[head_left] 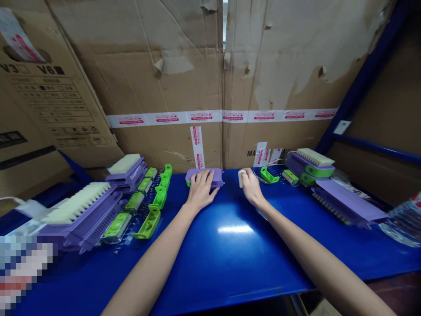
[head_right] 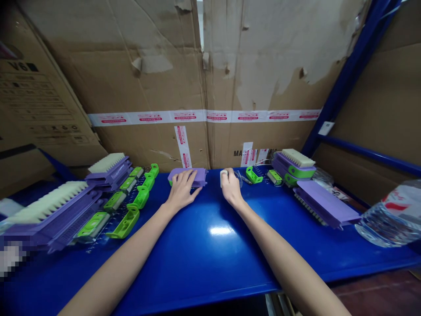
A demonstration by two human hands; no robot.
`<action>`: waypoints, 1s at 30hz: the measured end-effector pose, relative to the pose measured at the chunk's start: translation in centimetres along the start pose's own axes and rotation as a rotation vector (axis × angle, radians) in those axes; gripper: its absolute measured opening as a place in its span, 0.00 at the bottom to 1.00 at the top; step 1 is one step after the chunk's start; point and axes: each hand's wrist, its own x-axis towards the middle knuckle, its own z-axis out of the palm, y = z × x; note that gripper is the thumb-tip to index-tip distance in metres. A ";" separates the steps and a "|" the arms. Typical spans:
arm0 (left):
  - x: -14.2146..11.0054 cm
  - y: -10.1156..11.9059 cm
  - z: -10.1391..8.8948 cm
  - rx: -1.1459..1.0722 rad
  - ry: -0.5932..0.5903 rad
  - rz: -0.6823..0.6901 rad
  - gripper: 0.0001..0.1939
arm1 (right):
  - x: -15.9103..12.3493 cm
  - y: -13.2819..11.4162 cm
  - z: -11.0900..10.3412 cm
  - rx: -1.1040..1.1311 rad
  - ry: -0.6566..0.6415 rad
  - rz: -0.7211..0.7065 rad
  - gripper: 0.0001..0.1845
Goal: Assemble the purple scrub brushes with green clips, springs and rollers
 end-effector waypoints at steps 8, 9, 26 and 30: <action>0.1 -0.1 0.2 -0.013 0.013 0.106 0.24 | -0.1 -0.3 1.3 0.523 -0.220 0.400 0.12; 0.2 -0.1 0.2 -0.009 0.012 0.121 0.23 | -0.1 -0.4 1.4 0.562 -0.235 0.420 0.11; 0.7 0.1 -2.7 0.015 -0.083 0.314 0.18 | -0.5 -0.5 1.1 0.641 -0.414 0.422 0.07; 0.8 0.2 -2.6 0.017 -0.111 0.279 0.22 | -0.5 -0.5 1.3 0.614 -0.364 0.421 0.09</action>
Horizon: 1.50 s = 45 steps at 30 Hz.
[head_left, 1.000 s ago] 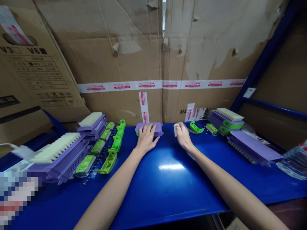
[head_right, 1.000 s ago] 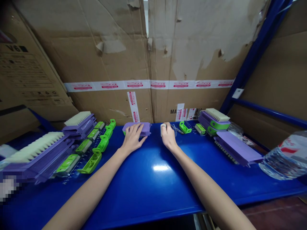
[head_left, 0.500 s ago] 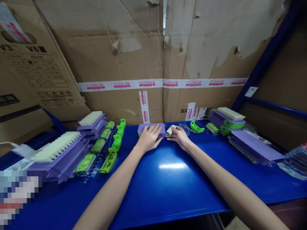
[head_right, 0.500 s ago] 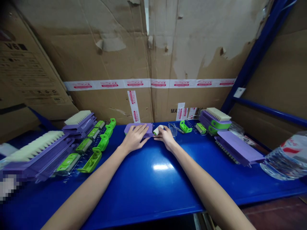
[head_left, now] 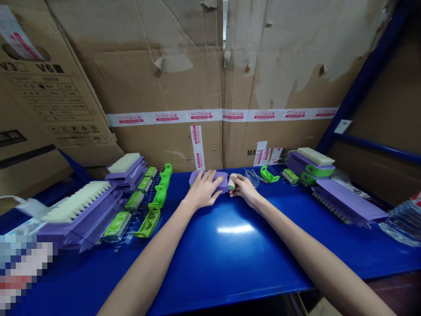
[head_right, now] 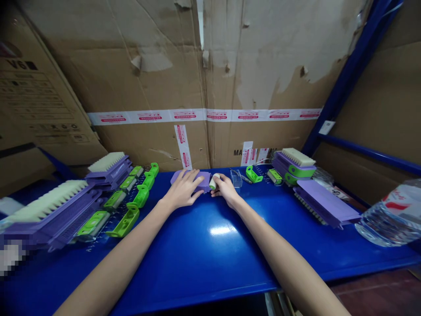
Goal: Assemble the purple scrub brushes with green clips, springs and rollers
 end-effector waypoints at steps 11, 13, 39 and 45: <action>-0.1 -0.6 0.3 -0.021 0.031 -0.047 0.27 | -0.2 0.1 0.4 -0.081 0.018 -0.071 0.12; -0.2 -0.6 0.5 -0.017 0.039 -0.044 0.27 | -0.2 0.1 0.4 -0.084 0.017 -0.079 0.13; -0.3 -0.5 2.6 0.071 0.182 -0.100 0.32 | 1.7 1.9 -0.7 -0.414 0.058 -0.391 0.30; -0.4 -0.5 3.1 0.108 0.242 -0.087 0.32 | 1.5 1.8 -0.8 -0.511 0.044 -0.447 0.32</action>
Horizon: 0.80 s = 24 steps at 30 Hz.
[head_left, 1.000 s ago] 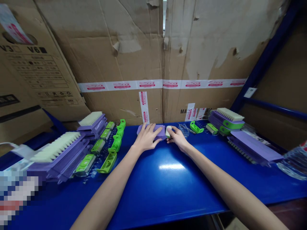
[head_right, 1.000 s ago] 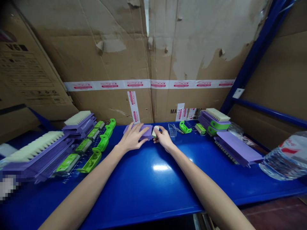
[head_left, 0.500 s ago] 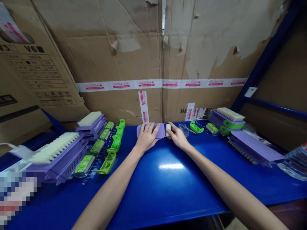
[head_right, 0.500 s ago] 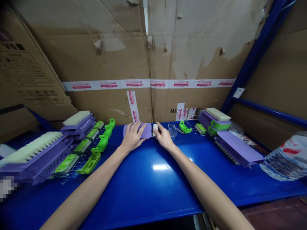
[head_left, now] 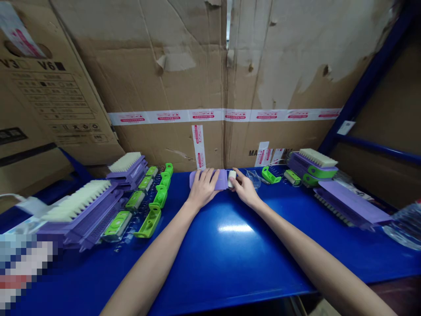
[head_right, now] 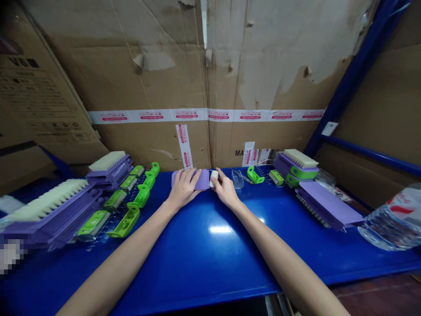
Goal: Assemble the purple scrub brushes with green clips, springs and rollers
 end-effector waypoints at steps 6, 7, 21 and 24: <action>0.0 0.0 0.1 0.031 0.044 0.013 0.32 | -0.3 -0.4 -0.3 -0.177 0.018 -0.094 0.33; 0.0 0.0 0.1 0.030 0.045 0.016 0.32 | -0.3 -0.5 -0.4 -0.204 0.017 -0.113 0.33; -0.1 0.0 0.0 0.032 0.070 0.025 0.27 | -0.4 -0.9 -0.2 -0.084 -0.056 -0.031 0.31; -0.3 -0.2 0.2 0.045 0.142 0.017 0.23 | -0.7 -1.2 0.2 0.108 -0.027 0.033 0.32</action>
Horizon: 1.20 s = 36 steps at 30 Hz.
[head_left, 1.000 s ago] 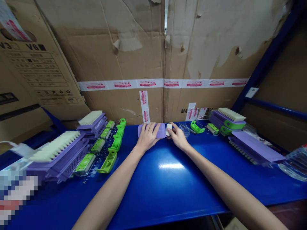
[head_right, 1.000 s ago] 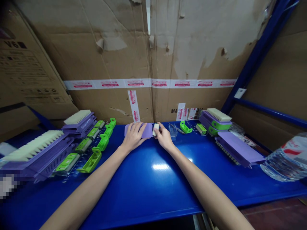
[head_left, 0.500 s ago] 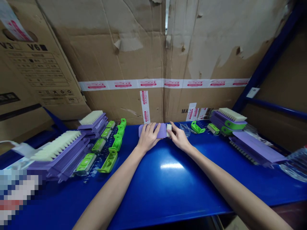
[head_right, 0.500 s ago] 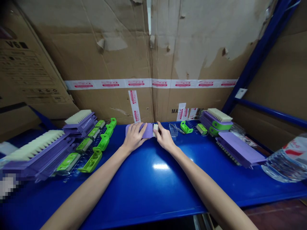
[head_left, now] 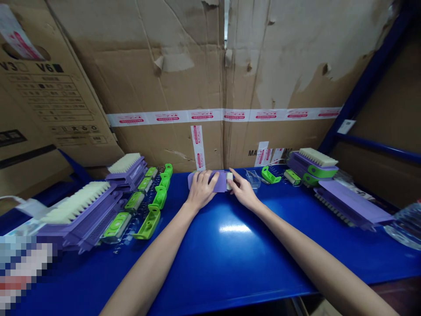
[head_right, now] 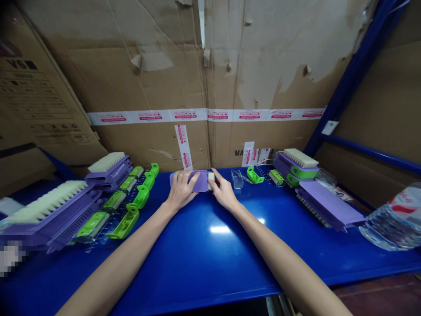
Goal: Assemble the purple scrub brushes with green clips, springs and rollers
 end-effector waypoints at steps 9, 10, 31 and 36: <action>-0.2 0.3 0.0 0.091 0.142 0.112 0.19 | 0.1 -2.2 -0.4 0.595 -0.156 0.633 0.27; -0.2 0.3 0.0 0.099 0.149 0.121 0.19 | 0.1 -2.3 -0.6 0.611 -0.177 0.665 0.27; -0.4 0.5 0.1 0.007 -0.048 0.028 0.23 | 0.2 -2.7 -0.4 0.380 -0.076 0.564 0.29; -0.3 0.1 0.1 0.032 -0.027 -0.109 0.23 | 0.2 -2.8 -0.6 0.046 0.280 0.120 0.27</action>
